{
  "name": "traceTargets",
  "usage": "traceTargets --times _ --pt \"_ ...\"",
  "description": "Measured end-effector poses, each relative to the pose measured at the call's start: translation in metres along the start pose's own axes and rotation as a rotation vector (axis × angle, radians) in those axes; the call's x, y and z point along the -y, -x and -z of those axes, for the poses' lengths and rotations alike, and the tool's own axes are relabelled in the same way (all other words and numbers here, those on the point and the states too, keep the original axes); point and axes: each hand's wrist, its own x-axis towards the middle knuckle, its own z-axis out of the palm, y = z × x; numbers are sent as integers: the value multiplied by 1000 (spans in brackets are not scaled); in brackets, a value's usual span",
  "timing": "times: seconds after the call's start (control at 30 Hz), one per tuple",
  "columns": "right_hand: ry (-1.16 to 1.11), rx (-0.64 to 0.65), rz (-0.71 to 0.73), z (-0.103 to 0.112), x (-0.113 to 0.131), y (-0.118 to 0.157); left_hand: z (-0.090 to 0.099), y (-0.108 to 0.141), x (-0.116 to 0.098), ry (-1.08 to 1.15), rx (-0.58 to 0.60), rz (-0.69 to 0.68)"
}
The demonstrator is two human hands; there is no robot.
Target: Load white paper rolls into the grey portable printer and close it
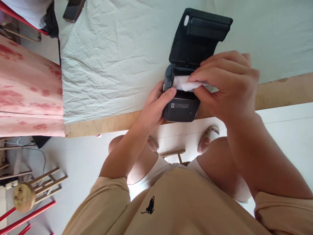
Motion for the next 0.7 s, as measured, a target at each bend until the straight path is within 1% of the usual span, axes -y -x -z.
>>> traceTargets --times 0.13,0.27,0.37,0.47,0.53,0.6,0.63,0.7 --pt "24 -66 55 0 1 4 -2 0 1 -28 -20 -9" --pt "32 -125 107 -2 15 7 -4 0 0 2 -19 -53" --pt "-37 -102 171 -6 24 12 -4 2 -3 6 -6 -43" --pt "-121 -61 182 -6 24 16 -3 2 -5 -41 -17 -34" --pt "-196 -70 143 -2 21 16 -1 2 -4 -63 -13 -39" --pt "-201 -95 59 3 18 14 1 0 0 -69 3 -54" --pt "-162 -78 3 5 16 14 3 -1 2 -69 8 -66" --pt "-38 21 -98 9 12 14 5 -3 5 -73 11 -86"
